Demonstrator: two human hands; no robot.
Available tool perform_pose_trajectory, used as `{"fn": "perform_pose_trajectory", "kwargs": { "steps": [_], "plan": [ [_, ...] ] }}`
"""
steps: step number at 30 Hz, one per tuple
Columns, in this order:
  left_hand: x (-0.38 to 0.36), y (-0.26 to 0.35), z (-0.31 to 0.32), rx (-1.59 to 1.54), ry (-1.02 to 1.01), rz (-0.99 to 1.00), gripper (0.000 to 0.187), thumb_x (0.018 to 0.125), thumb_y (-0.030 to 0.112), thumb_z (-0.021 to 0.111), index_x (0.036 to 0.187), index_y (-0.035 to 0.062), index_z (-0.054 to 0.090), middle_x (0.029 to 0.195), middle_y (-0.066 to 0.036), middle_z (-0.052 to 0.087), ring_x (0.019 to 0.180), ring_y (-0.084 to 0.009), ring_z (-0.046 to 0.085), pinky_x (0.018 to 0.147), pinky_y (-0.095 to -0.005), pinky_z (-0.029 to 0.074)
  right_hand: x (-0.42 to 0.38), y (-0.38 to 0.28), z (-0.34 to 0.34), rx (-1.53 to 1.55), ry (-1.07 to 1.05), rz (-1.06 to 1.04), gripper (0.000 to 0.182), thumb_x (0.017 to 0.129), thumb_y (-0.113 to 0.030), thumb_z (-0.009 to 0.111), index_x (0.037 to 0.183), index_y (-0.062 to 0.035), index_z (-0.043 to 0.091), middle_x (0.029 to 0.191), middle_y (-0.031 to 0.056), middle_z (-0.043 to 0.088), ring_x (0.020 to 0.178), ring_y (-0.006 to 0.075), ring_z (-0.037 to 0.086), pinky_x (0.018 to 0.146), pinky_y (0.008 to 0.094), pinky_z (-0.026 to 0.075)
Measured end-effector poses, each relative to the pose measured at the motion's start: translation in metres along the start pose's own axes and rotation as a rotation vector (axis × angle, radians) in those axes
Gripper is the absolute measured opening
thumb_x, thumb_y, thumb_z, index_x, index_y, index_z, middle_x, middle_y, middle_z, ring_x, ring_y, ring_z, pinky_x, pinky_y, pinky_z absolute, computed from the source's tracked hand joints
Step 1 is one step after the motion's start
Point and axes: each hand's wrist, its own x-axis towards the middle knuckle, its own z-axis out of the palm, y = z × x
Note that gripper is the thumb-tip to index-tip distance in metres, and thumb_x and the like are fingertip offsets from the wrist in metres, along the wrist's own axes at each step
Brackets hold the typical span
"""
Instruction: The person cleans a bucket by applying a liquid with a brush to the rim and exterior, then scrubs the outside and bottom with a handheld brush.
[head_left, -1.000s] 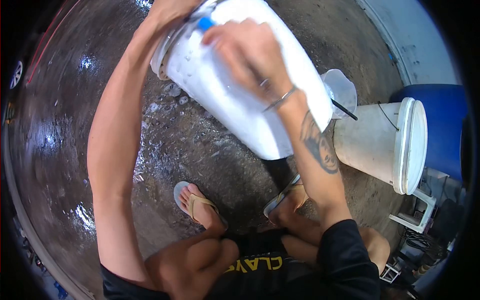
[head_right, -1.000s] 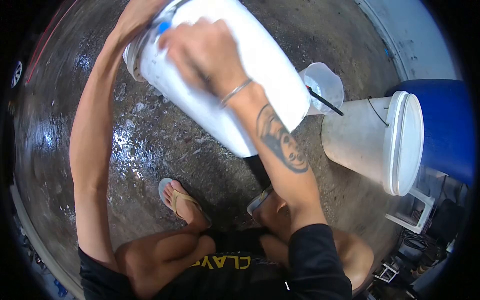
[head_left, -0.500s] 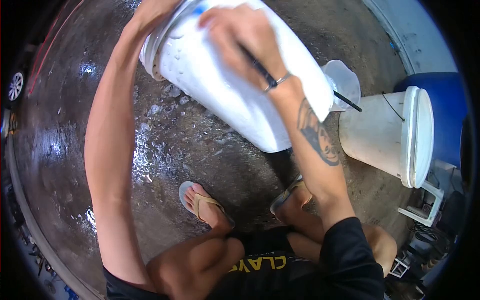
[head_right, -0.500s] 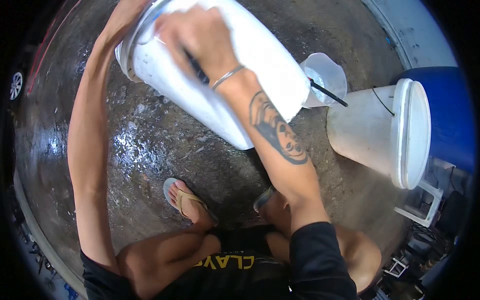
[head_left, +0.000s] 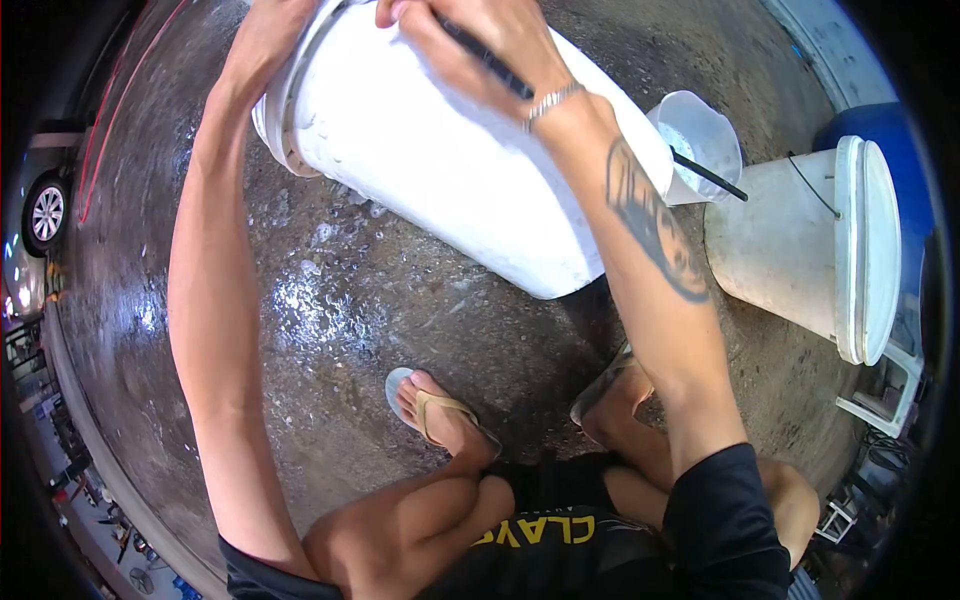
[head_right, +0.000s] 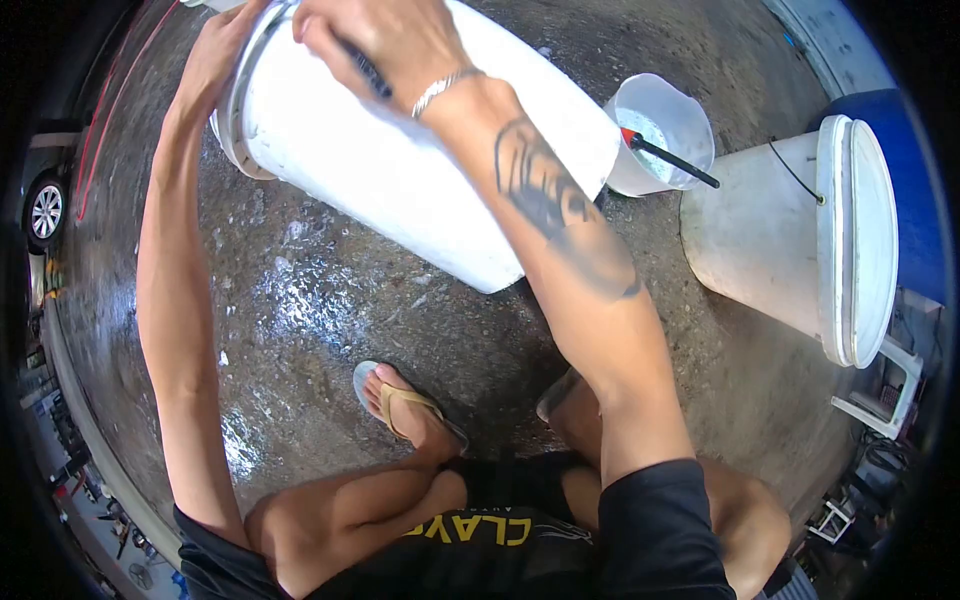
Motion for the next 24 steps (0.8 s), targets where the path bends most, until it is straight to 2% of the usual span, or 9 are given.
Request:
{"fn": "perform_pose_trajectory", "kwargs": {
  "steps": [2, 3, 8, 13, 16, 17, 19, 20, 24],
  "plan": [
    [0.01, -0.009, 0.0, -0.032, -0.027, 0.011, 0.059, 0.098, 0.049, 0.064, 0.112, -0.0077, 0.07, 0.1, -0.015, 0.072, 0.093, -0.0201, 0.065, 0.083, -0.0353, 0.053, -0.005, 0.022, 0.007, 0.015, 0.024, -0.073, 0.018, 0.095, -0.015, 0.056, 0.098, -0.0018, 0.068, 0.094, 0.02, 0.07, 0.089, 0.0373, 0.067, 0.08, 0.0442, 0.052],
    [0.013, -0.011, 0.001, -0.068, -0.045, 0.017, 0.059, 0.098, 0.049, 0.064, 0.111, -0.0076, 0.07, 0.099, -0.014, 0.072, 0.092, -0.0201, 0.065, 0.082, -0.0355, 0.053, 0.001, -0.004, 0.015, 0.006, -0.032, -0.025, 0.007, 0.088, -0.019, 0.066, 0.088, -0.02, 0.072, 0.087, 0.0019, 0.073, 0.089, 0.0225, 0.069, 0.076, 0.0424, 0.05],
    [0.007, 0.012, 0.001, 0.265, 0.068, -0.029, 0.063, 0.096, 0.054, 0.064, 0.105, -0.0084, 0.071, 0.092, -0.016, 0.073, 0.086, -0.0194, 0.066, 0.076, -0.0349, 0.054, -0.048, -0.08, 0.069, -0.294, -0.419, -0.258, 0.014, 0.086, -0.029, 0.067, 0.093, -0.0169, 0.069, 0.088, -0.0036, 0.068, 0.097, 0.0167, 0.06, 0.084, 0.037, 0.045],
    [0.009, -0.003, -0.003, 0.148, 0.022, -0.068, 0.054, 0.098, 0.049, 0.062, 0.102, -0.0037, 0.074, 0.091, -0.013, 0.074, 0.084, -0.0184, 0.066, 0.072, -0.036, 0.053, -0.023, -0.062, 0.027, -0.176, -0.137, -0.125, 0.008, 0.084, -0.024, 0.07, 0.088, -0.0173, 0.069, 0.085, -0.002, 0.068, 0.098, 0.02, 0.061, 0.08, 0.0398, 0.044],
    [0.053, -0.068, -0.002, 0.464, -0.083, 0.497, 0.052, 0.097, 0.042, 0.062, 0.13, 0.0022, 0.062, 0.109, -0.018, 0.073, 0.094, -0.026, 0.069, 0.081, -0.0382, 0.054, -0.027, -0.072, 0.037, -0.261, -0.248, -0.227, 0.01, 0.088, -0.027, 0.067, 0.09, -0.0179, 0.069, 0.086, -0.0021, 0.068, 0.097, 0.021, 0.061, 0.08, 0.0404, 0.043],
    [0.045, -0.055, -0.001, 0.462, -0.082, 0.501, 0.052, 0.097, 0.042, 0.062, 0.13, 0.0022, 0.062, 0.109, -0.018, 0.073, 0.094, -0.026, 0.069, 0.081, -0.0382, 0.054, -0.044, -0.077, 0.051, -0.28, -0.334, -0.301, 0.011, 0.089, -0.029, 0.066, 0.09, -0.0178, 0.068, 0.086, -0.002, 0.069, 0.096, 0.0208, 0.061, 0.081, 0.0404, 0.043],
    [0.019, -0.019, -0.002, 0.076, -0.02, 0.028, 0.049, 0.098, 0.044, 0.061, 0.132, 0.0096, 0.062, 0.109, -0.025, 0.07, 0.099, -0.0339, 0.069, 0.086, -0.0409, 0.054, -0.054, -0.077, 0.063, -0.208, -0.407, -0.323, 0.014, 0.09, -0.031, 0.064, 0.09, -0.0175, 0.069, 0.087, -0.0013, 0.069, 0.096, 0.0198, 0.06, 0.081, 0.0407, 0.044],
    [0.022, -0.032, 0.002, 0.048, 0.124, 0.286, 0.047, 0.098, 0.046, 0.059, 0.126, 0.0085, 0.067, 0.109, -0.027, 0.07, 0.101, -0.0377, 0.068, 0.088, -0.0433, 0.054, -0.047, -0.075, 0.059, -0.264, -0.346, -0.284, 0.015, 0.09, -0.031, 0.064, 0.089, -0.0169, 0.069, 0.087, -0.0013, 0.069, 0.097, 0.0192, 0.06, 0.083, 0.0412, 0.044],
    [0.017, -0.022, -0.005, 0.338, 0.063, 0.096, 0.054, 0.098, 0.047, 0.058, 0.123, 0.0, 0.067, 0.113, -0.023, 0.071, 0.102, -0.0345, 0.068, 0.092, -0.0425, 0.052, -0.038, -0.077, 0.062, -0.253, -0.317, -0.246, 0.018, 0.09, -0.032, 0.064, 0.09, -0.0155, 0.071, 0.089, -0.0018, 0.071, 0.1, 0.0182, 0.061, 0.085, 0.0423, 0.044]
  ]
}}
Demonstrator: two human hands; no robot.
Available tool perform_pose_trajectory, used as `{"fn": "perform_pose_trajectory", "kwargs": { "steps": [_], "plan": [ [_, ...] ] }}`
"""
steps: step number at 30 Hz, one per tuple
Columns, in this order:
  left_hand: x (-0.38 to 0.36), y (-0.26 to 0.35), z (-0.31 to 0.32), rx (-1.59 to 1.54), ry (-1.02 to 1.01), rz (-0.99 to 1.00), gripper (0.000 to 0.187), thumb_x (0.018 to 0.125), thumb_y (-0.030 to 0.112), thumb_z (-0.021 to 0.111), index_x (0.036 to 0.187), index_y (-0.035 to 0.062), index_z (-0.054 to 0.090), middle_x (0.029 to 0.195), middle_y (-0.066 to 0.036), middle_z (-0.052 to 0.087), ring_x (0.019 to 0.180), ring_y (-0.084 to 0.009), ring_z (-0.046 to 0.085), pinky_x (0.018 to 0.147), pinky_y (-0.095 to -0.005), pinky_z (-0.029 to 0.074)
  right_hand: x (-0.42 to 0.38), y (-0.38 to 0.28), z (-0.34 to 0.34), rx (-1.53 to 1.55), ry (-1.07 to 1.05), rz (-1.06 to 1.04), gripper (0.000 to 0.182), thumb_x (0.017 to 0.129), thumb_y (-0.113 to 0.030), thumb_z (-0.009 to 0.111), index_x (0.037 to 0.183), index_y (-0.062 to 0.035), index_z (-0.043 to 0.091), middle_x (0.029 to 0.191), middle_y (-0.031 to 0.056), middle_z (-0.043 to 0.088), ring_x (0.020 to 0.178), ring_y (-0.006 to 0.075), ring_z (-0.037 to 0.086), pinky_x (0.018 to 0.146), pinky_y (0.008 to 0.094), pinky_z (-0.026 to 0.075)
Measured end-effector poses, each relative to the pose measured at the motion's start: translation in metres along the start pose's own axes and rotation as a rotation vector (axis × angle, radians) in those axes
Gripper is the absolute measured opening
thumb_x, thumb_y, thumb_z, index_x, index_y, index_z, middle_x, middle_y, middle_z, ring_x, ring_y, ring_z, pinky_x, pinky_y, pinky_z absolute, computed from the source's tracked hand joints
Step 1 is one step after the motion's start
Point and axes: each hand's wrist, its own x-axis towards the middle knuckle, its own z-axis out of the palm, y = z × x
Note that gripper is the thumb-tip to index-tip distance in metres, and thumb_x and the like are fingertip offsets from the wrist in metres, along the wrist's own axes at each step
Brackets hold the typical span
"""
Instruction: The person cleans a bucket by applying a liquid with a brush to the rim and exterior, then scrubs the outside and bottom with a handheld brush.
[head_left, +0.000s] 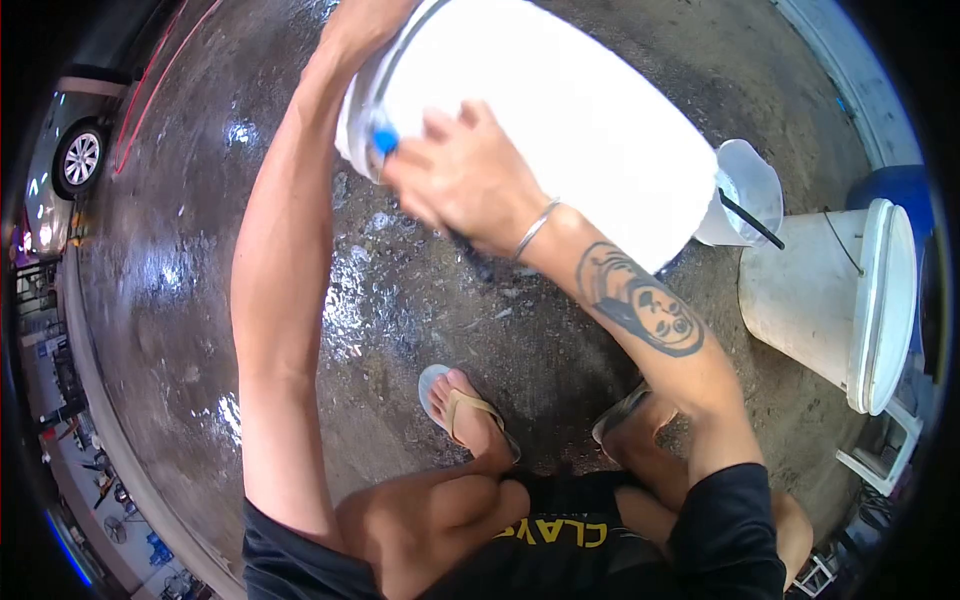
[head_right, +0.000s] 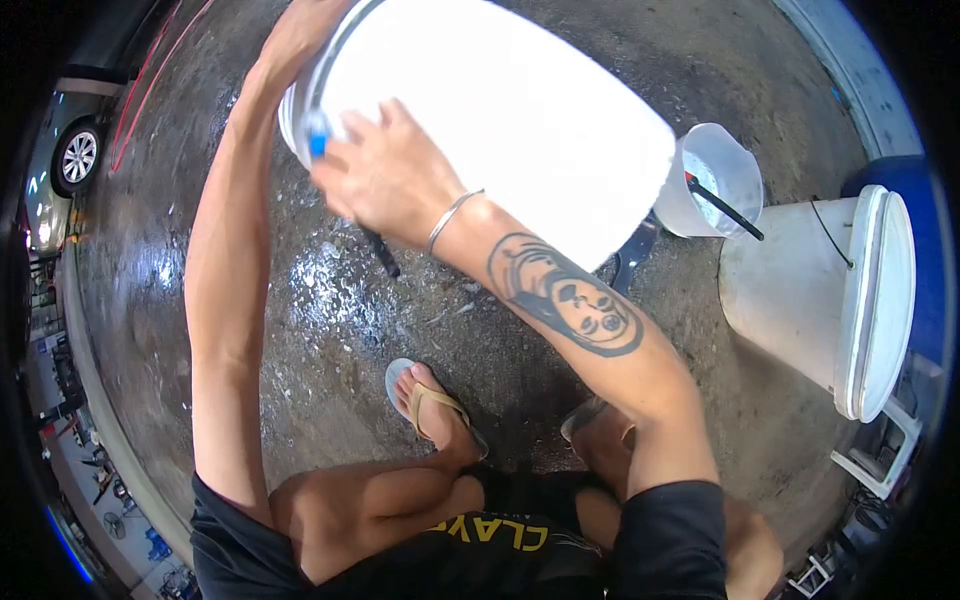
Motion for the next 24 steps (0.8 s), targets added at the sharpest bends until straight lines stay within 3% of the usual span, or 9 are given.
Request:
{"fn": "perform_pose_trajectory", "kwargs": {
  "steps": [3, 7, 9, 11, 15, 19, 21, 22, 24],
  "plan": [
    [-0.004, -0.008, -0.007, -0.226, -0.091, -0.091, 0.063, 0.097, 0.054, 0.056, 0.122, -0.0031, 0.068, 0.115, -0.028, 0.07, 0.106, -0.0363, 0.069, 0.095, -0.043, 0.05, 0.001, -0.005, 0.011, 0.024, -0.129, -0.163, 0.02, 0.09, -0.033, 0.064, 0.094, -0.0148, 0.071, 0.089, -0.0023, 0.07, 0.101, 0.0175, 0.06, 0.085, 0.0421, 0.043],
    [-0.002, -0.029, -0.004, -0.022, -0.036, -0.192, 0.065, 0.097, 0.057, 0.054, 0.112, -0.0039, 0.072, 0.107, -0.026, 0.072, 0.105, -0.0334, 0.068, 0.095, -0.041, 0.05, 0.01, -0.01, 0.016, 0.07, 0.047, 0.068, 0.019, 0.089, -0.032, 0.064, 0.087, -0.0163, 0.074, 0.084, -0.0031, 0.07, 0.104, 0.017, 0.059, 0.093, 0.0425, 0.043],
    [-0.009, -0.026, -0.014, -0.1, -0.152, -0.17, 0.066, 0.097, 0.057, 0.053, 0.114, -0.0042, 0.071, 0.113, -0.026, 0.071, 0.111, -0.0348, 0.067, 0.096, -0.0418, 0.049, -0.002, -0.013, 0.041, -0.007, -0.133, -0.192, 0.018, 0.091, -0.033, 0.063, 0.088, -0.0178, 0.073, 0.087, -0.0031, 0.07, 0.104, 0.0173, 0.058, 0.091, 0.042, 0.041],
    [-0.008, -0.037, -0.005, -0.231, -0.063, -0.098, 0.068, 0.098, 0.058, 0.052, 0.116, -0.0047, 0.07, 0.116, -0.028, 0.07, 0.114, -0.036, 0.066, 0.097, -0.0431, 0.048, -0.001, -0.016, 0.046, 0.108, -0.133, -0.21, 0.019, 0.091, -0.032, 0.062, 0.088, -0.0165, 0.072, 0.087, -0.0021, 0.07, 0.103, 0.018, 0.058, 0.089, 0.0423, 0.041],
    [-0.002, -0.041, -0.001, -0.087, 0.019, -0.174, 0.067, 0.097, 0.056, 0.054, 0.118, -0.0065, 0.069, 0.118, -0.029, 0.069, 0.114, -0.0374, 0.065, 0.098, -0.0428, 0.048, 0.01, -0.02, 0.033, 0.119, -0.005, 0.048, 0.022, 0.089, -0.031, 0.062, 0.082, -0.0142, 0.074, 0.085, -0.0007, 0.07, 0.103, 0.019, 0.059, 0.094, 0.0422, 0.042],
    [-0.021, -0.057, -0.012, -0.232, -0.07, -0.139, 0.062, 0.1, 0.051, 0.051, 0.119, -0.0053, 0.068, 0.12, -0.028, 0.069, 0.113, -0.0385, 0.066, 0.098, -0.0431, 0.048, -0.003, -0.026, 0.05, -0.023, -0.211, -0.16, 0.018, 0.09, -0.03, 0.062, 0.093, -0.0157, 0.073, 0.089, -0.0006, 0.07, 0.103, 0.0212, 0.059, 0.092, 0.0441, 0.042],
    [-0.047, -0.065, -0.02, -0.591, -0.001, -0.052, 0.065, 0.097, 0.056, 0.061, 0.129, 0.0002, 0.065, 0.12, -0.014, 0.069, 0.11, -0.0199, 0.064, 0.099, -0.0319, 0.048, 0.011, -0.013, 0.019, -0.005, -0.153, -0.004, 0.016, 0.09, -0.03, 0.063, 0.095, -0.0178, 0.072, 0.096, -0.0013, 0.071, 0.103, 0.0217, 0.06, 0.091, 0.0446, 0.042],
    [-0.06, -0.086, -0.022, -0.594, -0.062, -0.077, 0.071, 0.1, 0.061, 0.051, 0.135, 0.0002, 0.06, 0.135, -0.02, 0.061, 0.123, -0.0253, 0.058, 0.106, -0.04, 0.044, 0.017, -0.004, 0.0, 0.0, -0.231, 0.078, 0.014, 0.09, -0.028, 0.064, 0.098, -0.0194, 0.072, 0.101, -0.0019, 0.07, 0.103, 0.0222, 0.06, 0.088, 0.046, 0.043],
    [-0.102, -0.105, -0.016, -0.573, -0.189, -0.086, 0.066, 0.101, 0.058, 0.05, 0.136, 0.003, 0.058, 0.132, -0.017, 0.062, 0.126, -0.0285, 0.056, 0.109, -0.0431, 0.044, 0.01, 0.029, -0.029, 0.096, -0.031, 0.103, 0.013, 0.087, -0.02, 0.066, 0.099, -0.0174, 0.07, 0.098, 0.0008, 0.071, 0.096, 0.0248, 0.061, 0.081, 0.0424, 0.046]
  ]
}}
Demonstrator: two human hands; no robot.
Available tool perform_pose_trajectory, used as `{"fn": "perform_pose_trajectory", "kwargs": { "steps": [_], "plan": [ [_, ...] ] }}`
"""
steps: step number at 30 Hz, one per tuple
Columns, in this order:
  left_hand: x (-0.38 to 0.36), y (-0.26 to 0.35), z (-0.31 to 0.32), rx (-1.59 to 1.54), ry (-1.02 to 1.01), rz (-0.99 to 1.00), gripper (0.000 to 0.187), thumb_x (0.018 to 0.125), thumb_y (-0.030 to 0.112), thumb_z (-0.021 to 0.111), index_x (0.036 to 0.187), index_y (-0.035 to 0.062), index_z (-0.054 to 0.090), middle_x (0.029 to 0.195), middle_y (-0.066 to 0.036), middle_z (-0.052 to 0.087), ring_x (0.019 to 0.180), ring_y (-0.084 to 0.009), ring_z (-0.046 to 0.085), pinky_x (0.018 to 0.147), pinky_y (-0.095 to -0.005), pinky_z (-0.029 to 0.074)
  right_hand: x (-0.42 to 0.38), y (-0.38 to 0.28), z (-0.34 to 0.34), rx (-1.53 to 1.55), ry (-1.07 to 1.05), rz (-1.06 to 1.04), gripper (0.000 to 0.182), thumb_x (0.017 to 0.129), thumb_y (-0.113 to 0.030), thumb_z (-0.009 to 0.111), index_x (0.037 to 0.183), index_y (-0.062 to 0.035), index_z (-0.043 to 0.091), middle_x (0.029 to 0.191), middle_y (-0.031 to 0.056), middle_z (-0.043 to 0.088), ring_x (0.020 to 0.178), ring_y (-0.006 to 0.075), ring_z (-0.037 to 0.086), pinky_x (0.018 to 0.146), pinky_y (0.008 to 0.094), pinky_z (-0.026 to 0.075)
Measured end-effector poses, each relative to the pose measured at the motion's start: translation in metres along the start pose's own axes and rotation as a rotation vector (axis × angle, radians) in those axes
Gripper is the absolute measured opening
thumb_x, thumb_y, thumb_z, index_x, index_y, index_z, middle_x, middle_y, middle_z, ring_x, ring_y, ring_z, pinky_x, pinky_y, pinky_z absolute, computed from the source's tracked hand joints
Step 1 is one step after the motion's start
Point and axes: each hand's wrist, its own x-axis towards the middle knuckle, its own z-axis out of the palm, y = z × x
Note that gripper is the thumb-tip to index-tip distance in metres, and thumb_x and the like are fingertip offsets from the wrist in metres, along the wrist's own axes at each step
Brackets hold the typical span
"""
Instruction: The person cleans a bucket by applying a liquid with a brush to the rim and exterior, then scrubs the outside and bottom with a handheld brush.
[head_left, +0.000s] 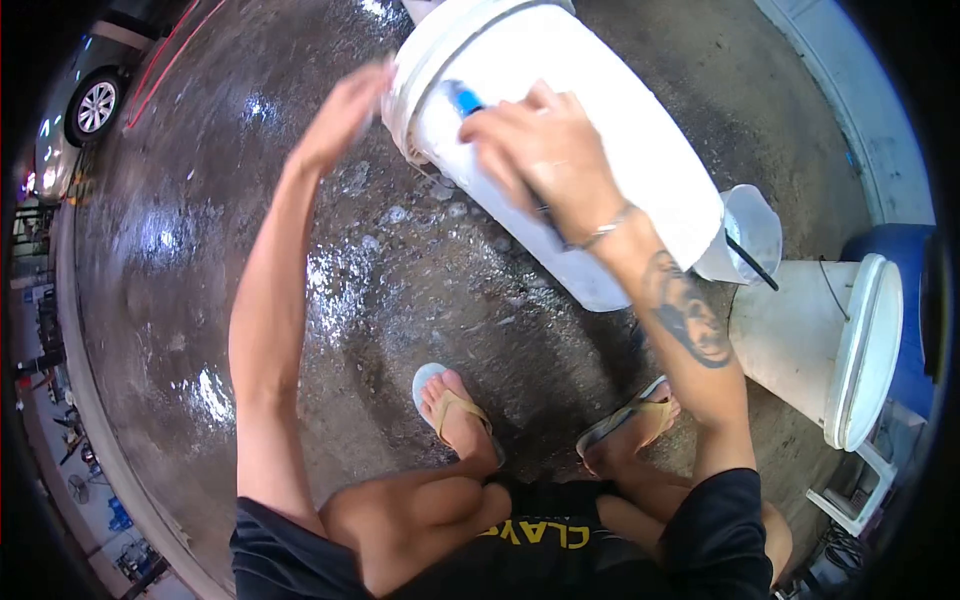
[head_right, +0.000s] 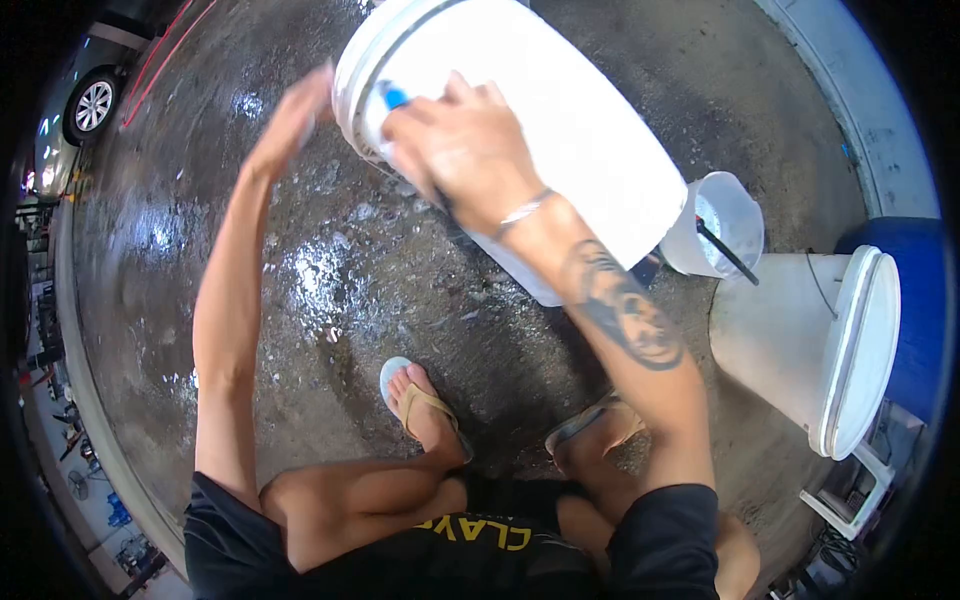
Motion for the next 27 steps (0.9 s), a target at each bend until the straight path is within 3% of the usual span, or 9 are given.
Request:
{"fn": "perform_pose_trajectory", "kwargs": {
  "steps": [3, 5, 7, 11, 13, 17, 21, 24, 27],
  "plan": [
    [-0.037, -0.01, 0.028, -0.029, 0.072, -0.107, 0.065, 0.097, 0.048, 0.064, 0.141, 0.0022, 0.048, 0.137, -0.021, 0.057, 0.133, -0.0347, 0.052, 0.113, -0.0489, 0.041, -0.022, 0.068, -0.071, -0.191, 0.208, 0.031, 0.013, 0.089, -0.014, 0.063, 0.098, -0.0144, 0.073, 0.091, 0.0074, 0.074, 0.082, 0.0295, 0.069, 0.077, 0.0395, 0.054],
    [-0.031, -0.037, 0.039, 0.026, 0.088, -0.078, 0.067, 0.092, 0.044, 0.073, 0.138, 0.0019, 0.049, 0.137, -0.022, 0.057, 0.132, -0.0332, 0.053, 0.113, -0.0474, 0.041, -0.057, 0.105, -0.124, 0.091, 0.242, 0.679, 0.027, 0.094, -0.03, 0.064, 0.109, -0.0103, 0.076, 0.084, 0.006, 0.072, 0.076, 0.0152, 0.064, 0.07, 0.0316, 0.051],
    [-0.025, -0.038, 0.05, -0.029, 0.14, -0.045, 0.074, 0.085, 0.046, 0.081, 0.136, 0.0018, 0.049, 0.137, -0.021, 0.058, 0.131, -0.0323, 0.054, 0.111, -0.0455, 0.043, -0.122, 0.168, -0.171, -0.036, 0.199, 0.829, 0.036, 0.099, -0.035, 0.054, 0.1, -0.0073, 0.078, 0.074, 0.0013, 0.065, 0.063, 0.0081, 0.055, 0.056, 0.0279, 0.043],
    [-0.013, -0.033, 0.06, 0.026, 0.198, -0.04, 0.083, 0.073, 0.05, 0.088, 0.13, 0.0013, 0.053, 0.124, -0.018, 0.065, 0.121, -0.0289, 0.06, 0.107, -0.0433, 0.047, -0.226, 0.262, -0.174, 0.013, -0.388, 1.405, 0.033, 0.096, -0.031, 0.056, 0.086, -0.0068, 0.076, 0.061, 0.0037, 0.065, 0.045, 0.0135, 0.056, 0.043, 0.0286, 0.044],
    [-0.006, -0.029, 0.06, 0.025, 0.222, -0.029, 0.082, 0.069, 0.052, 0.09, 0.124, 0.001, 0.058, 0.115, -0.016, 0.069, 0.112, -0.0266, 0.065, 0.101, -0.042, 0.051, -0.249, 0.278, -0.133, 0.045, -0.653, 1.372, 0.03, 0.093, -0.032, 0.062, 0.086, -0.0071, 0.077, 0.065, 0.0061, 0.066, 0.051, 0.015, 0.06, 0.047, 0.0308, 0.049],
    [-0.008, 0.005, 0.064, -0.003, 0.196, -0.017, 0.09, 0.068, 0.051, 0.09, 0.134, -0.0004, 0.058, 0.117, -0.017, 0.07, 0.102, -0.0254, 0.07, 0.095, -0.0404, 0.056, -0.334, 0.332, -0.061, 0.144, -0.531, 1.103, 0.042, 0.092, -0.037, 0.064, 0.105, 0.0022, 0.072, 0.076, 0.011, 0.069, 0.064, 0.0203, 0.065, 0.057, 0.0375, 0.055],
    [-0.007, 0.021, 0.06, -0.063, 0.202, 0.023, 0.088, 0.071, 0.044, 0.087, 0.137, -0.0042, 0.055, 0.123, -0.021, 0.067, 0.108, -0.0277, 0.067, 0.099, -0.0406, 0.054, -0.291, 0.308, -0.062, -0.159, -0.888, 1.312, 0.046, 0.095, -0.042, 0.06, 0.107, 0.0015, 0.07, 0.078, 0.0115, 0.071, 0.063, 0.0222, 0.068, 0.057, 0.0371, 0.055],
    [-0.009, 0.035, 0.044, -0.103, 0.283, 0.007, 0.085, 0.072, 0.037, 0.085, 0.135, -0.009, 0.052, 0.124, -0.023, 0.066, 0.11, -0.0277, 0.066, 0.102, -0.0395, 0.051, -0.256, 0.274, -0.106, 0.395, -0.587, 1.477, 0.046, 0.097, -0.052, 0.058, 0.11, -0.0099, 0.072, 0.075, 0.0086, 0.069, 0.062, 0.019, 0.069, 0.054, 0.0321, 0.055],
    [-0.005, 0.018, 0.011, -0.015, 0.229, -0.008, 0.093, 0.071, 0.039, 0.078, 0.144, -0.0069, 0.045, 0.129, -0.024, 0.063, 0.113, -0.031, 0.064, 0.102, -0.0432, 0.049, -0.211, 0.252, -0.166, 0.457, -0.349, 1.176, 0.055, 0.1, -0.057, 0.054, 0.123, -0.0097, 0.067, 0.078, 0.0088, 0.07, 0.063, 0.0143, 0.067, 0.059, 0.0279, 0.056]
  ]
}}
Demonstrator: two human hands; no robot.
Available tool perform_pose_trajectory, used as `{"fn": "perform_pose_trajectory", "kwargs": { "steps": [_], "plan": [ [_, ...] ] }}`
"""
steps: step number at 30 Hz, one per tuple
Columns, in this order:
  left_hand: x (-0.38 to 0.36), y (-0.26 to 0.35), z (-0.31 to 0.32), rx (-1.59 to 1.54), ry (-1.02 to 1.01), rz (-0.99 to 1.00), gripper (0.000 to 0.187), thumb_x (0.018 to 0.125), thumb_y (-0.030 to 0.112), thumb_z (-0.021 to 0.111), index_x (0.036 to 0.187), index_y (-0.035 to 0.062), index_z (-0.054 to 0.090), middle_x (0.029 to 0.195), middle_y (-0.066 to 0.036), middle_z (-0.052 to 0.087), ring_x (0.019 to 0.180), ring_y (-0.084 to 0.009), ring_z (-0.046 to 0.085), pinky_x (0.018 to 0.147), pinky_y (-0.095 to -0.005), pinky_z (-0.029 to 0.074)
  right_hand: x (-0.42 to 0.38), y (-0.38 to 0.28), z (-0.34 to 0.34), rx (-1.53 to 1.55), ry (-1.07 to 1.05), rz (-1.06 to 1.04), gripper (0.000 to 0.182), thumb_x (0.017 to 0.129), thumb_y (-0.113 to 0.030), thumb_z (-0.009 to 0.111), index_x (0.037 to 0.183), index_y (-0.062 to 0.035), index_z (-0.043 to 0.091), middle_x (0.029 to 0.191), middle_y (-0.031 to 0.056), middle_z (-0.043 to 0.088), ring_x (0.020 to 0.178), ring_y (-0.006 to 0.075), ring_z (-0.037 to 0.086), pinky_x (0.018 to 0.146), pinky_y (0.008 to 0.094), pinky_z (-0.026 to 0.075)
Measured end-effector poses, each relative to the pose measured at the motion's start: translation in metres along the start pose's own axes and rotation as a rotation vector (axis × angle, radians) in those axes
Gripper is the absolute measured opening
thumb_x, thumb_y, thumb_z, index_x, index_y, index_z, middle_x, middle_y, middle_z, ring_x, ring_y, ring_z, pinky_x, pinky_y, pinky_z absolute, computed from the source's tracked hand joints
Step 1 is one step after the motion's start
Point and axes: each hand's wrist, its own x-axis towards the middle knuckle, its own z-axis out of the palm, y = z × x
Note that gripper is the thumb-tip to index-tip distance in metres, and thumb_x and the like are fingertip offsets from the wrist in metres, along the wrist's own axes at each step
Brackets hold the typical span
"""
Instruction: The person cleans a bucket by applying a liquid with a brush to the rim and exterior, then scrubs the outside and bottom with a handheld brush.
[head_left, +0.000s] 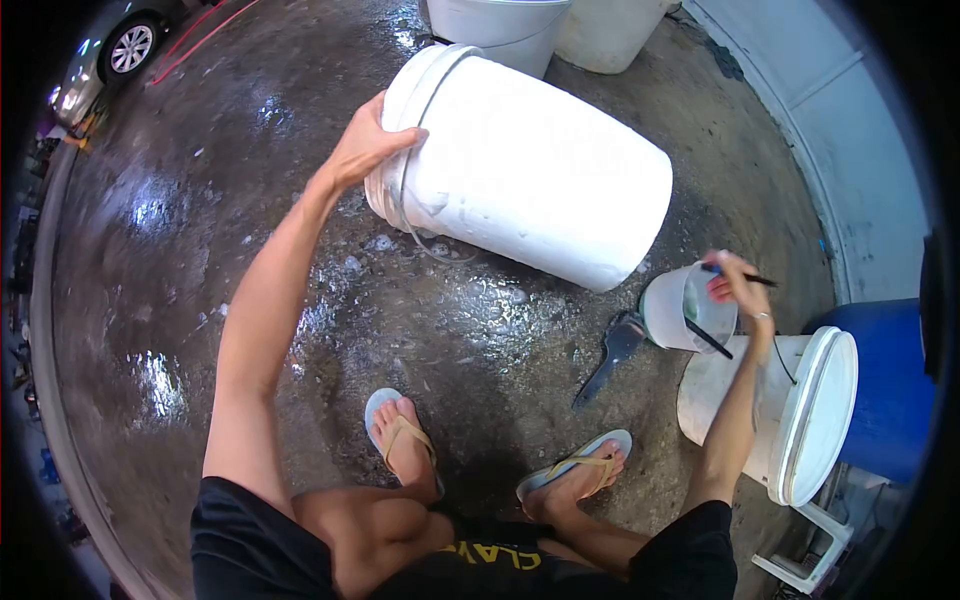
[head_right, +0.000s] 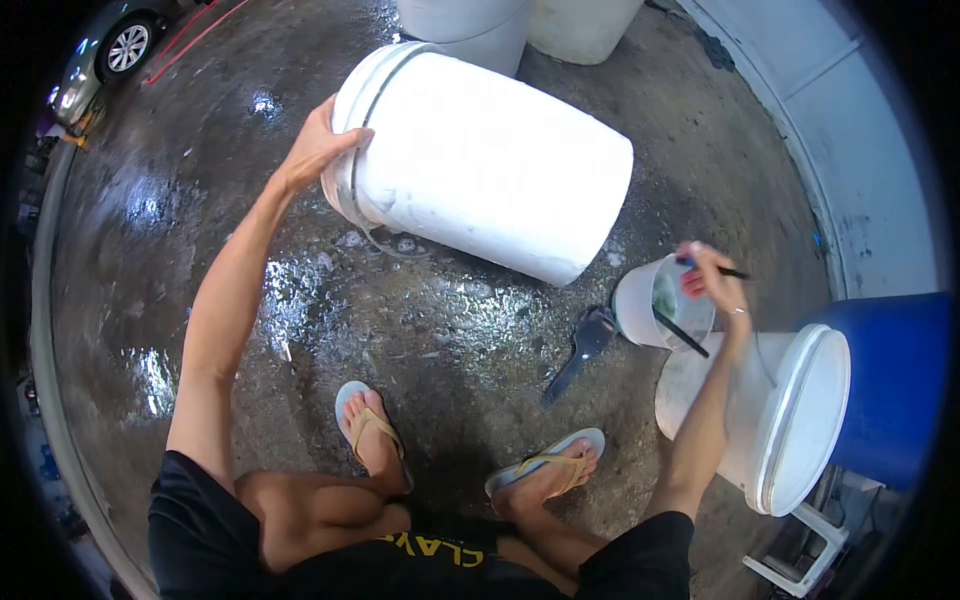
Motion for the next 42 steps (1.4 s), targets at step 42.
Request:
{"fn": "perform_pose_trajectory", "kwargs": {
  "steps": [42],
  "plan": [
    [0.066, -0.005, 0.007, 0.058, 0.045, -0.027, 0.065, 0.101, 0.057, 0.048, 0.121, -0.0001, 0.071, 0.11, -0.021, 0.074, 0.104, -0.03, 0.069, 0.096, -0.0373, 0.048, 0.025, -0.297, 0.329, -0.399, 0.189, -1.531, 0.017, 0.083, -0.013, 0.069, 0.097, -0.0046, 0.063, 0.091, 0.0157, 0.064, 0.085, 0.0342, 0.063, 0.082, 0.0443, 0.052]
  ]
}}
